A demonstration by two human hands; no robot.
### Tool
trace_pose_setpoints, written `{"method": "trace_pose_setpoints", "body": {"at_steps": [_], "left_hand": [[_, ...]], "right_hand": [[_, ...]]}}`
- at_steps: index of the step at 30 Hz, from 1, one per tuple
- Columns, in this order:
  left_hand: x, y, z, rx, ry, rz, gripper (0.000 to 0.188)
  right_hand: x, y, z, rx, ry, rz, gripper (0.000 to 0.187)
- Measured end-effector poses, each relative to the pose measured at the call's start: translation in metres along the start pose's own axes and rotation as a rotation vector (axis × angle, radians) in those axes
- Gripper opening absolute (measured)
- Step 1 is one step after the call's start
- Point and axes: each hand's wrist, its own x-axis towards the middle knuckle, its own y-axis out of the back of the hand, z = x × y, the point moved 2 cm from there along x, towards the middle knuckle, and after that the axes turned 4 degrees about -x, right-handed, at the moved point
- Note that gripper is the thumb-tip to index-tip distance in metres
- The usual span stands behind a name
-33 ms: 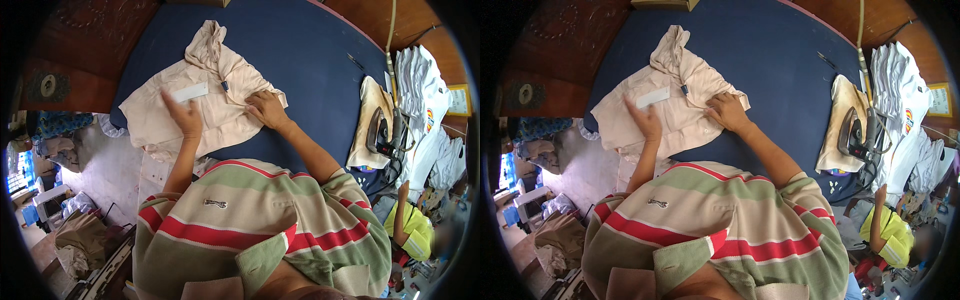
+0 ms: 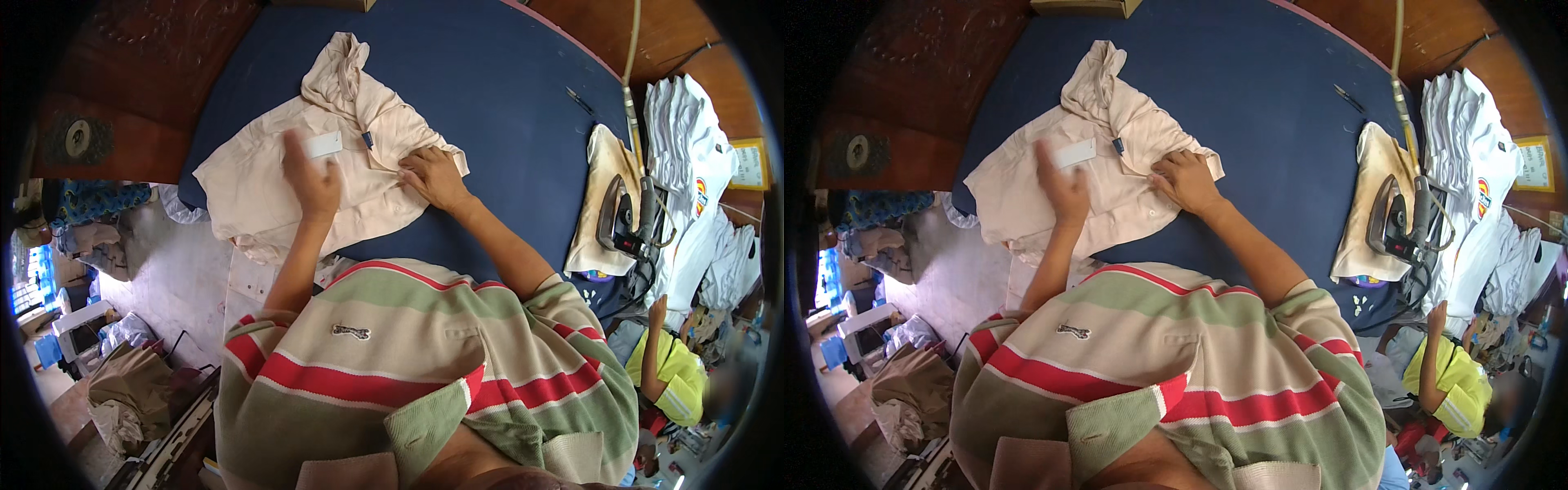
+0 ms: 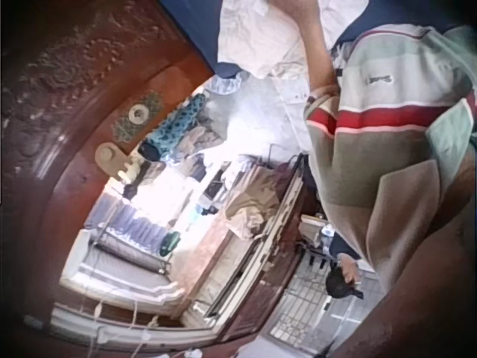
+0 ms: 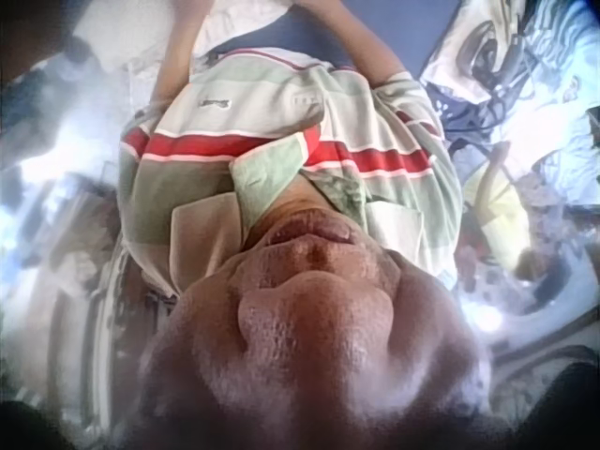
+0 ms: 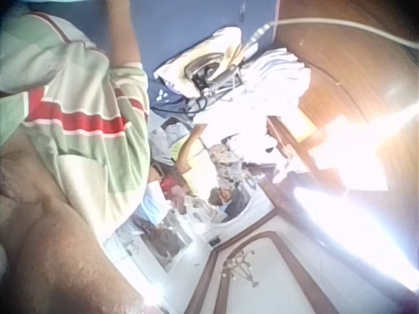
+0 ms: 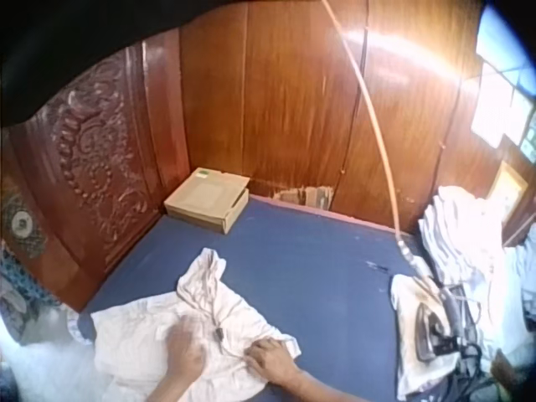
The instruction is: The person irons a light-colored garment on a table, smoothing the fabric and using an iron before folding the garment and trimming loose threads with shears.
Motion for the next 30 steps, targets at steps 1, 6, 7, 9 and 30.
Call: {"method": "trace_pose_setpoints", "body": {"at_steps": [1,6,7,9,30], "left_hand": [[0.027,-0.020,0.024,0.081,-0.300,-0.699,0.044],[0.059,-0.054,0.018,0.201,-0.539,-1.271,0.016],[0.063,-0.058,0.015,0.215,-0.541,-1.322,0.014],[0.076,-0.065,0.020,0.224,-0.458,-1.452,0.014],[0.223,0.029,0.153,-1.015,0.155,-1.636,0.040]], "right_hand": [[0.001,0.000,0.001,-0.015,-0.036,-0.036,0.018],[0.009,0.012,0.006,0.214,-0.051,0.033,0.020],[0.009,0.018,0.006,0.255,-0.042,0.052,0.021],[0.015,0.018,0.000,0.272,-0.002,0.062,0.022],[0.026,0.354,-0.012,0.666,0.008,0.112,0.016]]}}
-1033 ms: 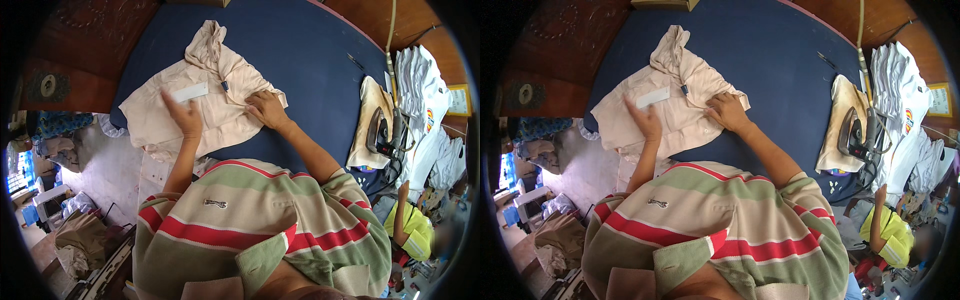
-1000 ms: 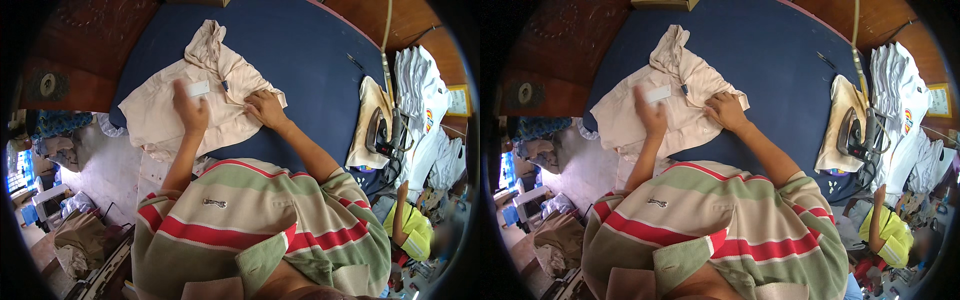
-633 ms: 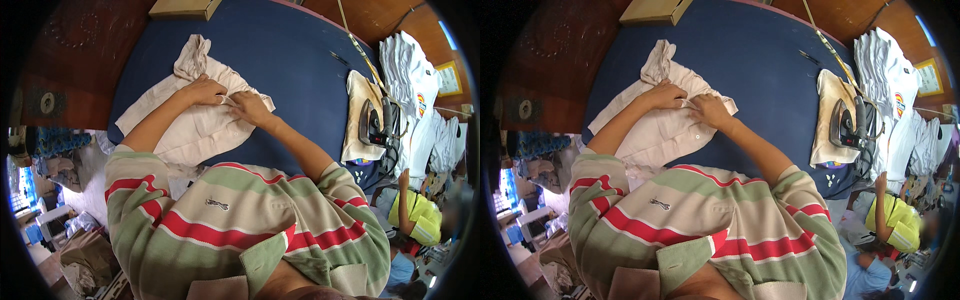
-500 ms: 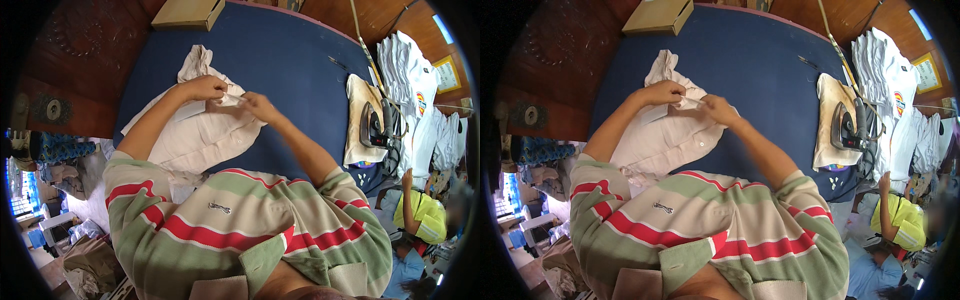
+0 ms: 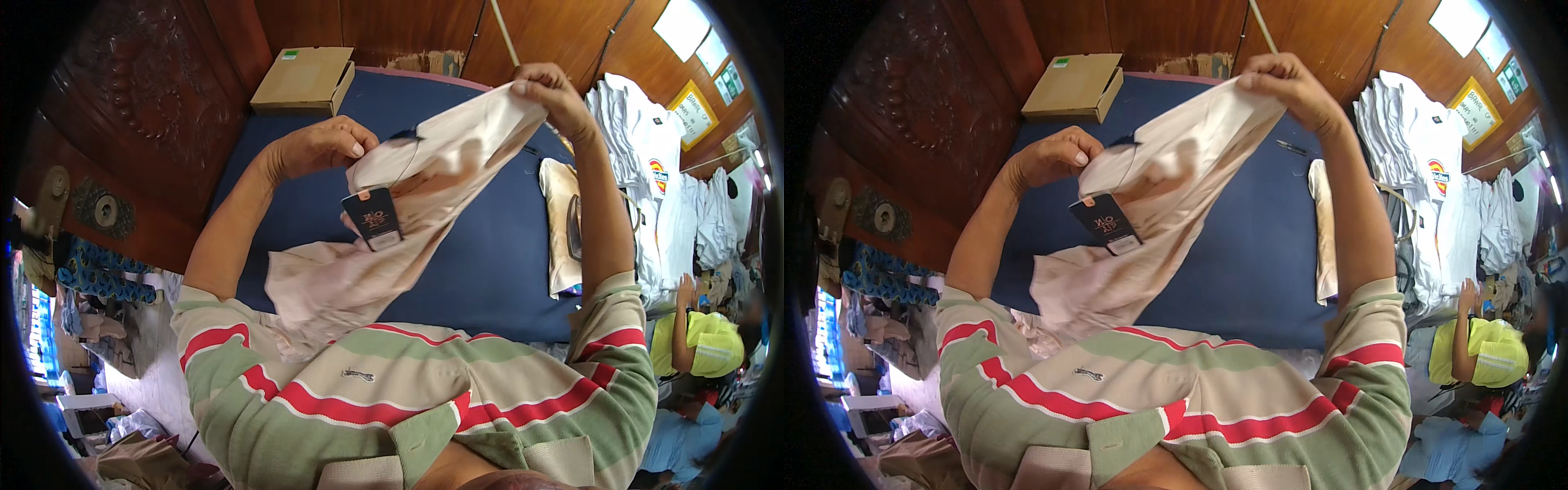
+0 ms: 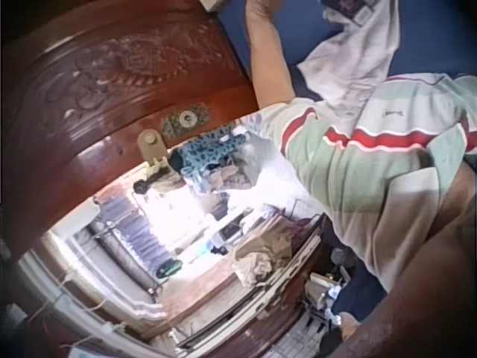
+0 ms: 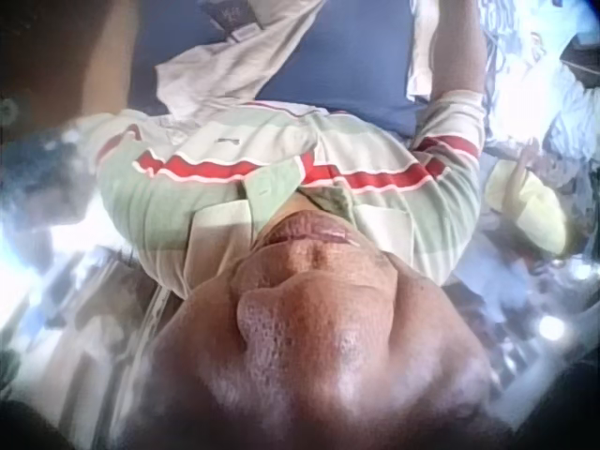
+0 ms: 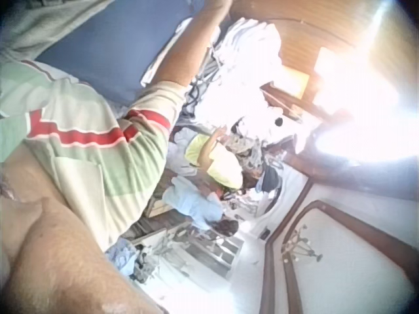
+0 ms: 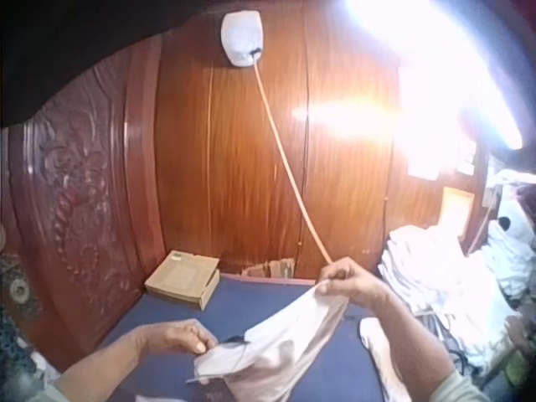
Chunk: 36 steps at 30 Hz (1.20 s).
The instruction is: The person irons a light-colored garment on a table, smoothing the fabric and using an iron before folding the garment and trimming loose threads with shears.
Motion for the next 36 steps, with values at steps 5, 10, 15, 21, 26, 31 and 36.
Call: {"method": "trace_pose_setpoints", "body": {"at_steps": [5,10,15,21,26,31,36], "left_hand": [[-0.013,0.003,0.013,0.077,-0.039,0.104,0.044],[-0.017,0.002,0.034,0.357,0.035,0.180,0.040],[0.012,-0.027,0.051,0.613,0.209,0.090,0.039],[0.010,-0.020,0.075,-0.005,-0.456,0.353,0.042],[0.001,-0.023,0.122,0.242,-0.377,0.202,0.065],[-0.002,-0.032,0.166,0.180,-0.454,0.229,0.065],[-0.003,-0.034,0.195,0.118,-0.523,0.298,0.053]], "right_hand": [[0.005,0.040,-0.025,-0.177,0.063,0.112,0.020],[0.012,0.062,-0.029,-0.083,0.148,0.146,0.021],[0.062,0.057,0.008,-0.262,0.127,0.372,0.034],[0.039,-0.037,-0.001,-0.334,0.303,0.596,0.032],[0.004,-0.082,-0.008,-0.013,0.336,0.661,0.023],[0.012,-0.108,-0.020,0.014,0.395,0.628,0.025],[0.041,-0.139,-0.031,-0.392,0.407,0.565,0.034]]}}
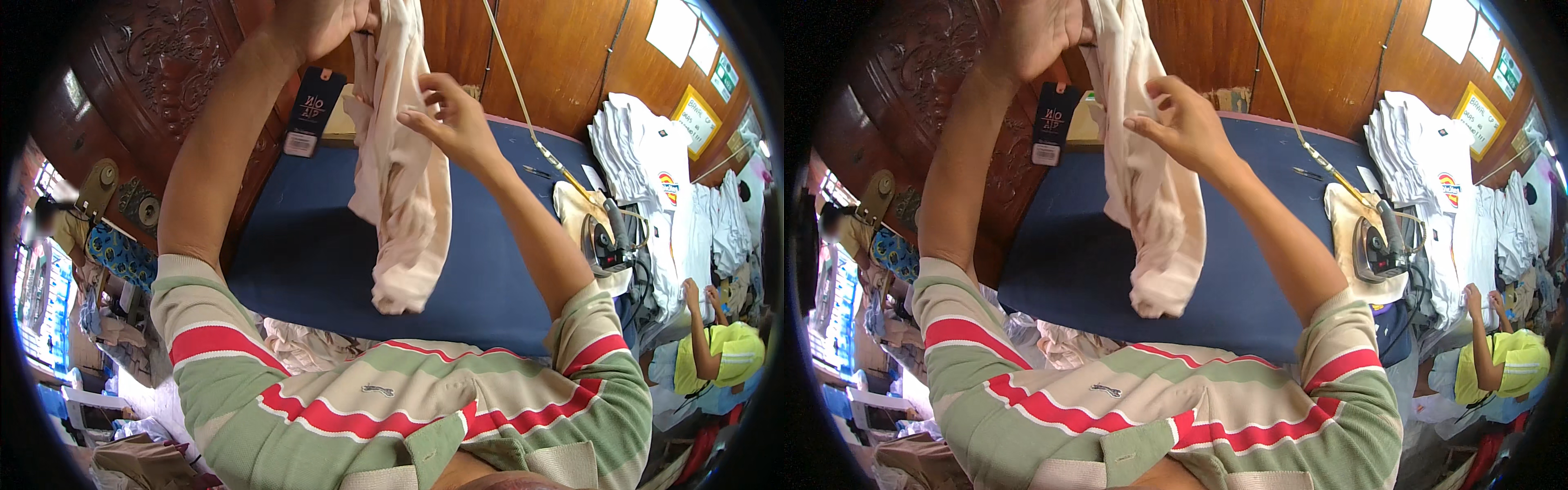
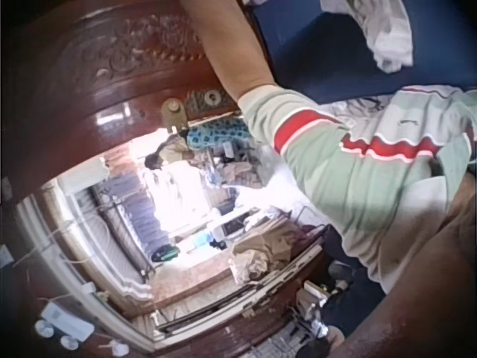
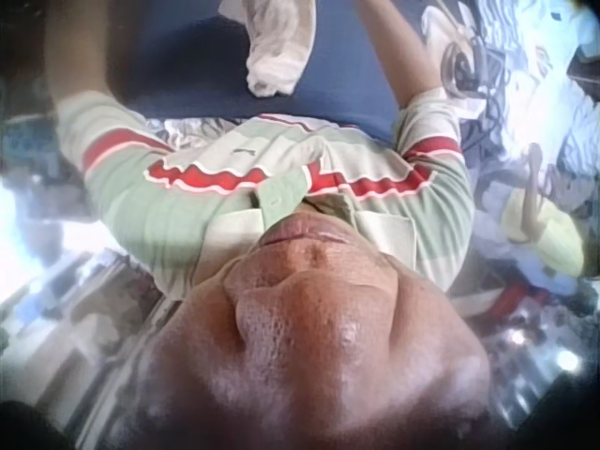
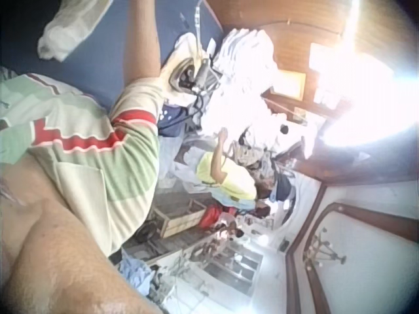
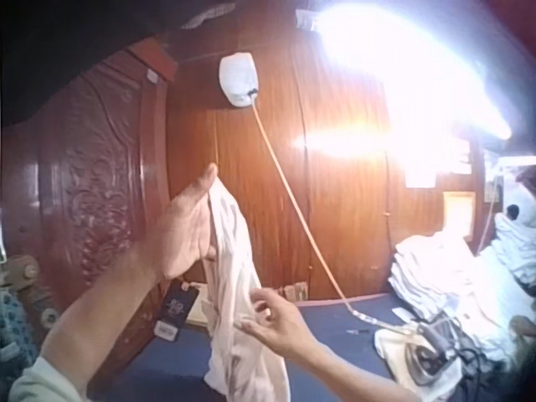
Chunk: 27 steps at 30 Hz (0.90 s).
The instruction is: The person irons a light-colored garment on a table, smoothing the fabric and using an iron before folding the garment and trimming loose threads with shears.
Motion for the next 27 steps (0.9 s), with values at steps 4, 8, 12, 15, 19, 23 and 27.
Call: {"method": "trace_pose_setpoints", "body": {"at_steps": [4,8,12,15,19,23,27], "left_hand": [[-0.004,-0.006,0.034,0.028,-0.111,0.127,0.051],[-0.032,0.020,0.039,-0.123,-0.084,0.120,0.066],[-0.063,-0.002,0.018,-0.244,-0.044,0.194,0.067],[-0.085,0.013,0.008,-0.304,0.018,0.285,0.076],[-0.085,-0.006,-0.016,-0.426,-0.138,0.368,0.077],[-0.085,-0.010,-0.058,-0.532,-0.187,0.465,0.080],[-0.087,-0.013,-0.093,-0.616,-0.180,0.522,0.086]], "right_hand": [[0.053,0.030,0.039,0.486,-0.319,-0.106,0.026],[0.075,0.069,0.047,0.383,-0.246,0.101,0.018],[0.086,0.098,0.064,0.368,-0.228,0.130,0.017],[0.100,0.117,0.076,0.586,-0.317,-0.127,0.015],[0.120,0.109,0.117,0.269,-0.245,0.021,0.015],[0.035,0.028,0.050,-0.074,0.267,0.275,0.022],[-0.061,-0.047,0.001,-0.113,0.336,0.175,0.057]]}}
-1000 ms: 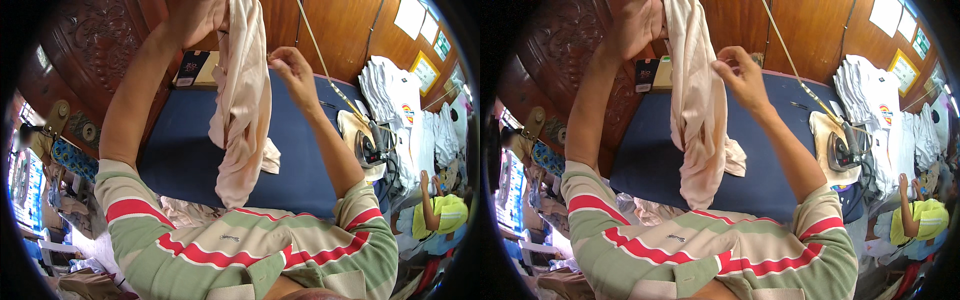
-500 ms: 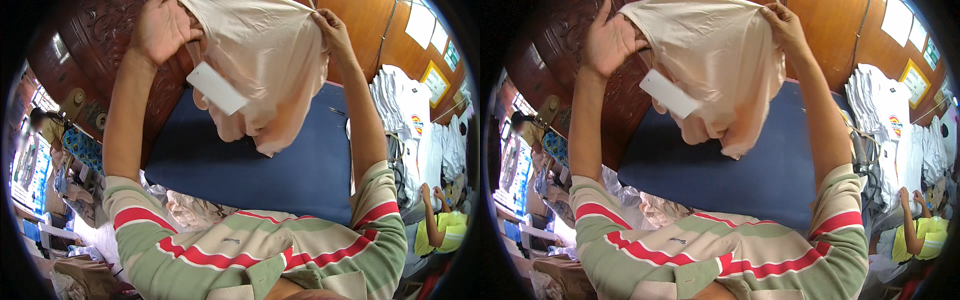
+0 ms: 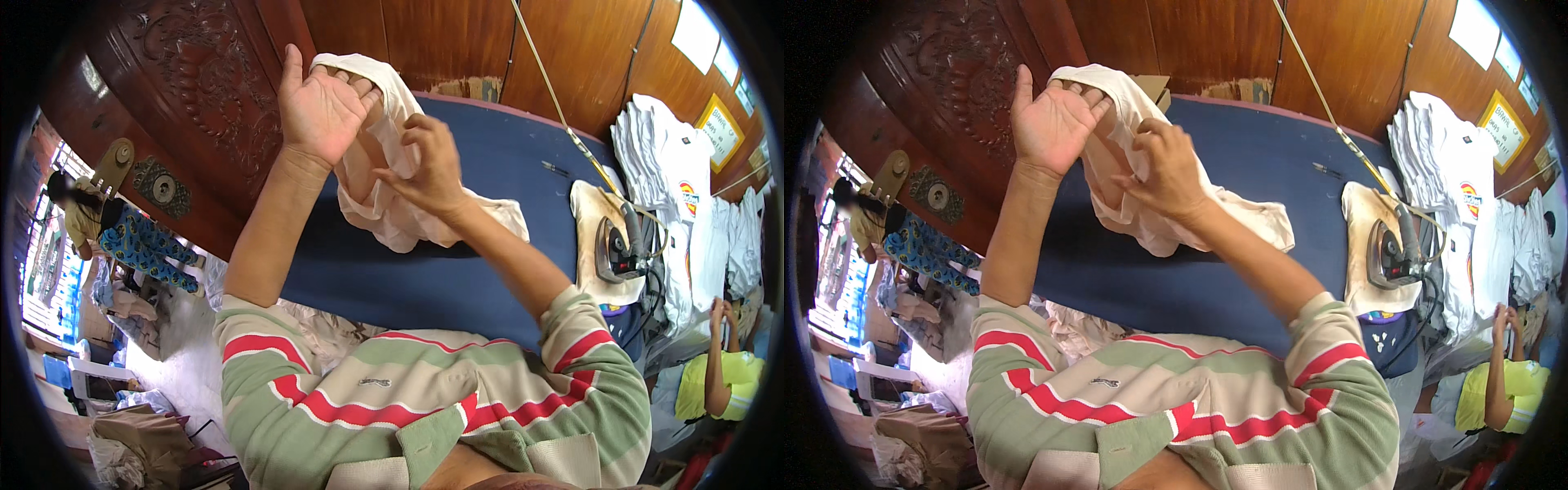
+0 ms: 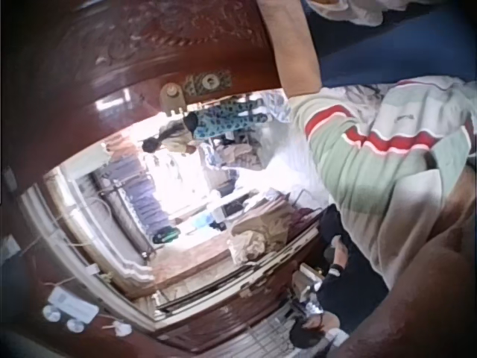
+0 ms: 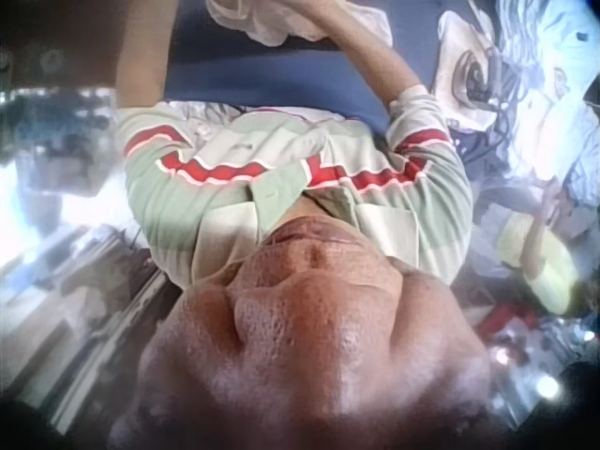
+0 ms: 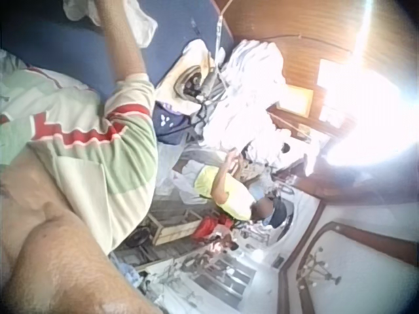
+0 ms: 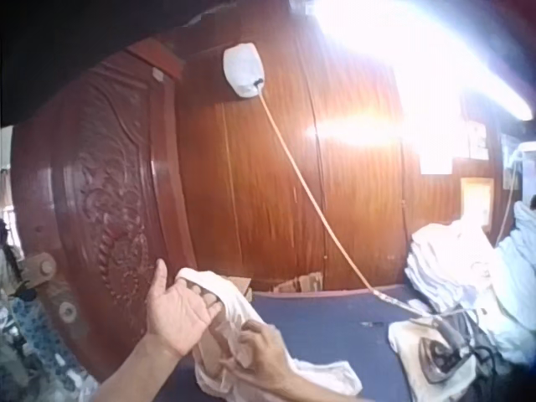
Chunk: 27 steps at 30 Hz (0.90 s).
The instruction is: The person irons a light-colored garment on a table, smoothing the fabric and using an iron before folding the garment and trimming loose threads with shears.
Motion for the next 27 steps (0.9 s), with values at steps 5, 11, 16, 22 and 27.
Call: {"method": "trace_pose_setpoints", "body": {"at_steps": [5,11,16,22,27], "left_hand": [[0.000,0.013,-0.013,-0.006,-0.046,0.035,0.092],[-0.003,0.033,-0.004,0.026,-0.106,0.104,0.094],[-0.006,0.060,0.003,0.081,-0.085,0.146,0.092],[-0.029,0.092,-0.002,0.056,-0.167,0.237,0.083],[-0.120,0.172,-0.052,-0.244,0.036,0.539,0.076]], "right_hand": [[-0.017,-0.047,0.021,-0.129,-0.126,0.036,0.057],[-0.038,-0.057,0.043,0.205,-0.590,-0.236,0.030],[-0.042,-0.036,0.044,0.450,-0.604,-0.153,0.017],[-0.057,-0.008,-0.003,0.634,-0.376,-0.506,0.041],[-0.146,0.016,0.083,0.127,-0.614,-0.498,0.049]]}}
